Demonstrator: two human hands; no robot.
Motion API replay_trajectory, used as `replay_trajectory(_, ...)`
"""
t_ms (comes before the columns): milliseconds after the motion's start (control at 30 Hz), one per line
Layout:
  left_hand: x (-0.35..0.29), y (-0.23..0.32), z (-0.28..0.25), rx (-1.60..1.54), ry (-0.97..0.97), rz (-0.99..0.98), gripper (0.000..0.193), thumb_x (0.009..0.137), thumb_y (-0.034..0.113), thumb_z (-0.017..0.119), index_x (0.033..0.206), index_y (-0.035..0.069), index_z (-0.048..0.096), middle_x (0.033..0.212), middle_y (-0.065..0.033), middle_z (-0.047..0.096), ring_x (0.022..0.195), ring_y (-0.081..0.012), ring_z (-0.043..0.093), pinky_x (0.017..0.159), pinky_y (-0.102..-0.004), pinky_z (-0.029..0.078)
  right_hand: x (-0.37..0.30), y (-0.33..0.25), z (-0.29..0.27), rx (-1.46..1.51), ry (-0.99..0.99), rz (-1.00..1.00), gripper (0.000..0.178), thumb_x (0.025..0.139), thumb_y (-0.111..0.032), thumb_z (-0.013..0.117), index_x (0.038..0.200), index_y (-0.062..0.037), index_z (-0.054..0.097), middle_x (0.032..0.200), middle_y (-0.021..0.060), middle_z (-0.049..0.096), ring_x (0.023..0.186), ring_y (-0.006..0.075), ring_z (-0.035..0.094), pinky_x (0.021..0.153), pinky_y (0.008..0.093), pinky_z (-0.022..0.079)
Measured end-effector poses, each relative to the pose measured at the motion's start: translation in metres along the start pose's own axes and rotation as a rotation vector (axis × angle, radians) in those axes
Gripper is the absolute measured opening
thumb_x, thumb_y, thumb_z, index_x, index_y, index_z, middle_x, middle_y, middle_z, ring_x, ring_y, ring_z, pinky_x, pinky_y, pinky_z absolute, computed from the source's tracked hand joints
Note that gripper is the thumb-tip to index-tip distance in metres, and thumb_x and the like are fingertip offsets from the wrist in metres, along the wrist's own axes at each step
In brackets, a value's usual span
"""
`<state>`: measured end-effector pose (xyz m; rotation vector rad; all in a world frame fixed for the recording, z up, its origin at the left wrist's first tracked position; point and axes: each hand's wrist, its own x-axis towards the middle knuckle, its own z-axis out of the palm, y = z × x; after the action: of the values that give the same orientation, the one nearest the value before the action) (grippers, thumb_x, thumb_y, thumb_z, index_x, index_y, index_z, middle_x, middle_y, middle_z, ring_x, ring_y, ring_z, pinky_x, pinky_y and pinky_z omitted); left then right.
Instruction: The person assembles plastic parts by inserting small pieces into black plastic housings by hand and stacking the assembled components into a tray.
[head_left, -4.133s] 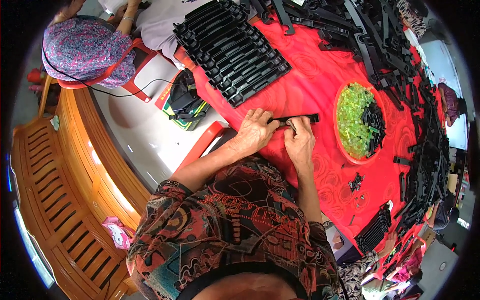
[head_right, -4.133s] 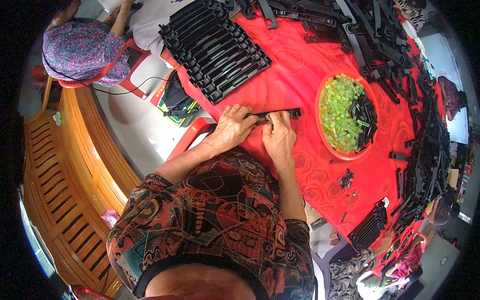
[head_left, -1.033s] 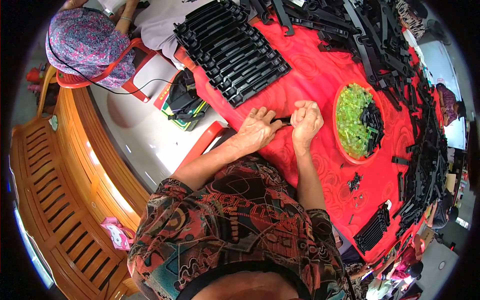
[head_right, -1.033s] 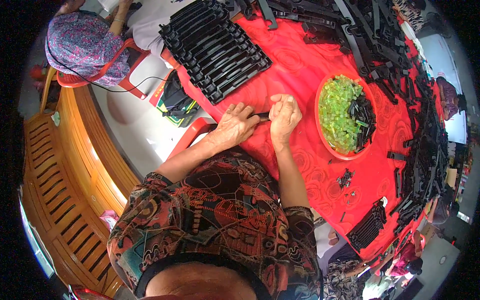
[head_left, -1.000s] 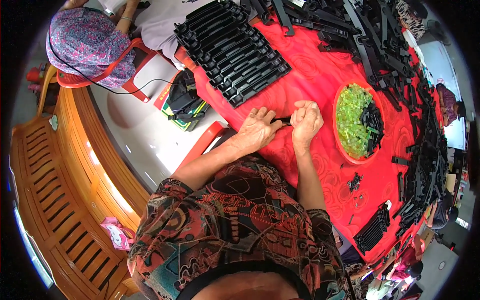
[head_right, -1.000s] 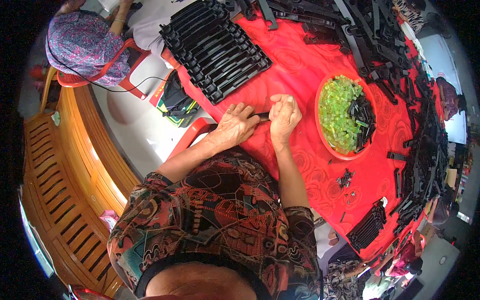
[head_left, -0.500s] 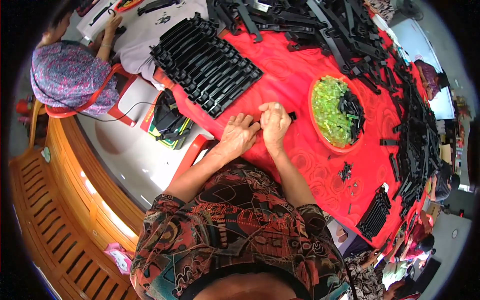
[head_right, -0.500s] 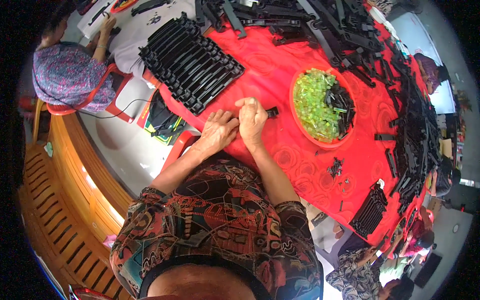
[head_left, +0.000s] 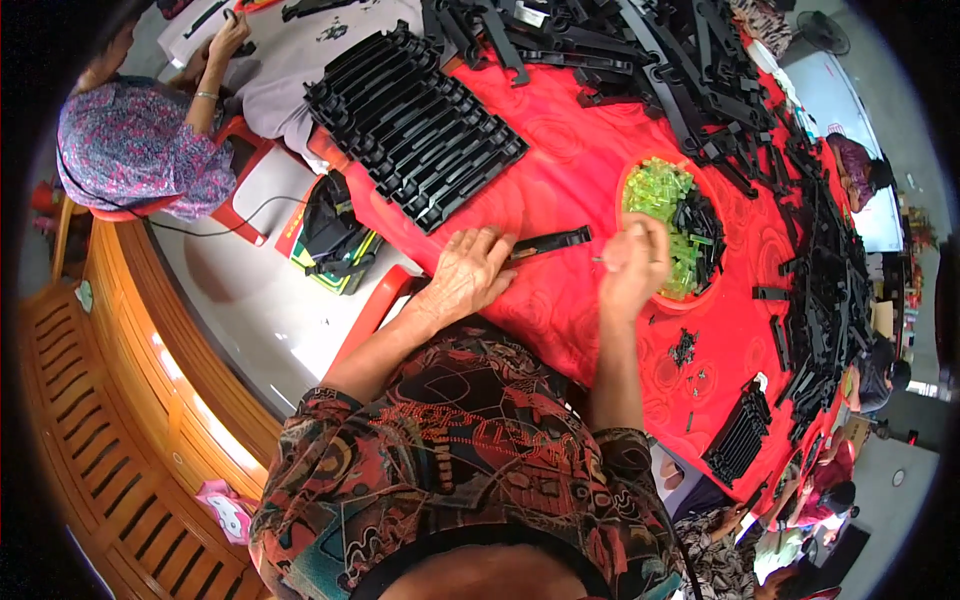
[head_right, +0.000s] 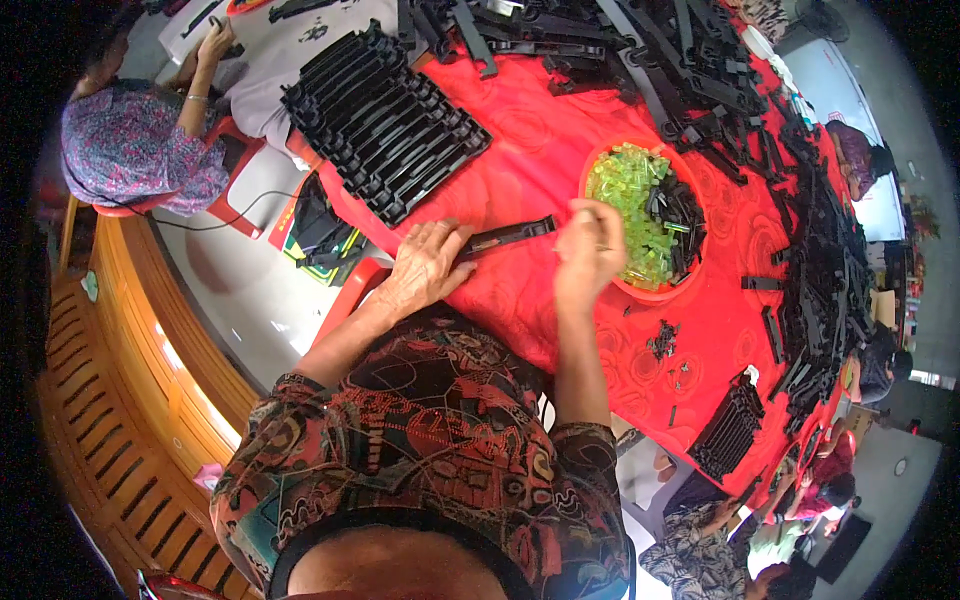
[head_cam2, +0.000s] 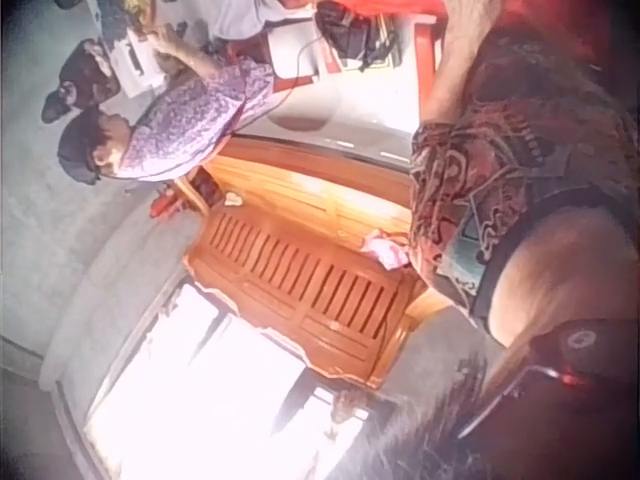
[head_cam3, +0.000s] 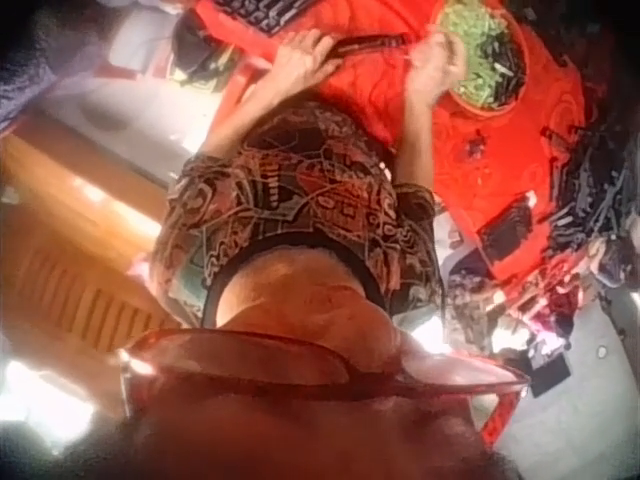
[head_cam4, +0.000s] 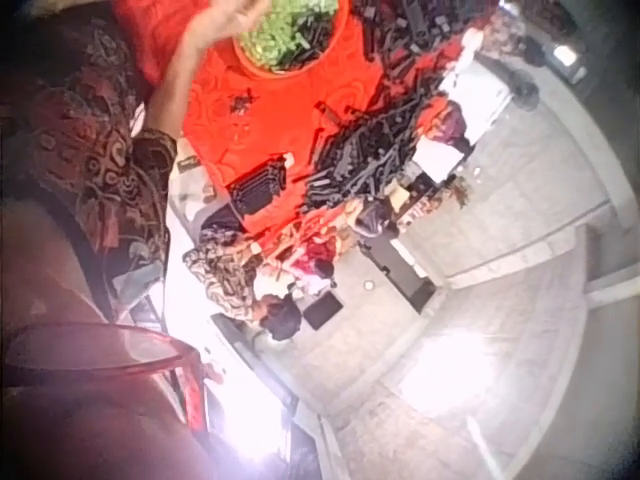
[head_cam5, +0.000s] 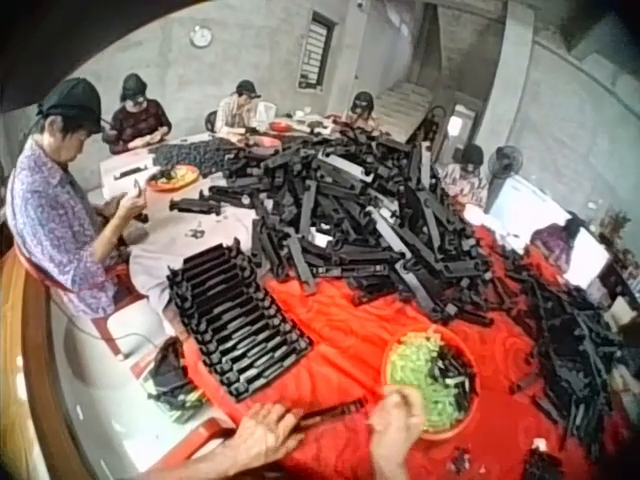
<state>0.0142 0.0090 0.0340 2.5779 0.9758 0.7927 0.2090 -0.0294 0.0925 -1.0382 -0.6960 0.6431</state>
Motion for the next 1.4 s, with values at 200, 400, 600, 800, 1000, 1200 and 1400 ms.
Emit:
replay_trajectory(200, -0.012, -0.016, 0.017, -0.127, 0.169, -0.058, 0.052, 0.072, 0.026, 0.074, 0.114, 0.002, 0.055, 0.106, -0.0163, 0.057, 0.094, -0.0335, 0.056, 0.081, -0.0419, 0.046, 0.037, -0.035, -0.057, -0.253, 0.084, -0.097, 0.019, 0.084, 0.000, 0.052, 0.101, 0.0010, 0.060, 0.074, -0.0013, 0.048, 0.056, 0.0045, 0.038, 0.048, 0.0190, 0.031)
replay_trajectory(400, -0.011, -0.033, 0.035, -0.247, 0.327, 0.020, 0.030, 0.075, 0.021, 0.072, 0.095, 0.002, 0.061, 0.089, -0.0125, 0.061, 0.078, -0.0306, 0.059, 0.072, -0.0389, 0.047, 0.091, -0.050, -0.054, -0.522, 0.144, -0.137, 0.022, 0.094, -0.011, 0.044, 0.104, 0.0014, 0.059, 0.084, 0.0015, 0.055, 0.062, 0.0044, 0.044, 0.055, 0.0205, 0.035)
replay_trajectory(600, -0.010, -0.031, 0.033, -0.075, 0.326, 0.162, 0.036, 0.070, 0.015, 0.075, 0.099, -0.001, 0.061, 0.089, -0.0135, 0.060, 0.073, -0.0281, 0.058, 0.063, -0.0360, 0.048, 0.189, -0.017, -0.089, -0.831, -0.016, -0.202, 0.017, 0.093, -0.013, 0.050, 0.097, -0.0008, 0.061, 0.074, 0.0017, 0.057, 0.055, 0.0074, 0.045, 0.051, 0.0235, 0.036)
replay_trajectory(800, -0.005, -0.032, 0.034, -0.069, 0.347, 0.235, 0.042, 0.068, 0.013, 0.077, 0.102, -0.003, 0.060, 0.088, -0.0126, 0.059, 0.070, -0.0253, 0.057, 0.060, -0.0338, 0.047, 0.279, 0.039, -0.122, -1.420, -0.213, -0.236, 0.022, 0.080, -0.021, 0.065, 0.090, -0.0007, 0.065, 0.082, 0.0198, 0.065, 0.073, 0.0360, 0.063, 0.066, 0.0429, 0.049)
replay_trajectory(1000, -0.008, -0.032, 0.034, -0.107, 0.333, 0.200, 0.042, 0.067, 0.013, 0.077, 0.102, -0.002, 0.061, 0.085, -0.0108, 0.058, 0.068, -0.0236, 0.056, 0.058, -0.0330, 0.046, 0.302, 0.062, -0.085, -1.887, -0.144, -0.117, 0.037, 0.075, -0.029, 0.071, 0.100, -0.0047, 0.062, 0.104, 0.0221, 0.060, 0.093, 0.0400, 0.062, 0.078, 0.0458, 0.052)
replay_trajectory(1200, -0.005, -0.031, 0.032, -0.118, 0.360, 0.212, 0.041, 0.067, 0.013, 0.077, 0.102, -0.002, 0.061, 0.083, -0.0103, 0.058, 0.067, -0.0236, 0.055, 0.057, -0.0331, 0.045, 0.313, 0.077, -0.092, -1.975, -0.187, -0.097, 0.037, 0.074, -0.028, 0.072, 0.098, -0.0021, 0.059, 0.105, 0.0232, 0.056, 0.090, 0.0393, 0.063, 0.077, 0.0455, 0.054)
replay_trajectory(1400, -0.004, -0.029, 0.031, -0.090, 0.378, 0.205, 0.036, 0.068, 0.016, 0.075, 0.096, -0.002, 0.062, 0.084, -0.0096, 0.058, 0.068, -0.0225, 0.055, 0.059, -0.0315, 0.046, 0.310, 0.070, -0.096, -1.932, -0.267, -0.162, 0.035, 0.073, -0.027, 0.074, 0.098, -0.0069, 0.061, 0.105, 0.0197, 0.057, 0.089, 0.0377, 0.063, 0.075, 0.0458, 0.054)
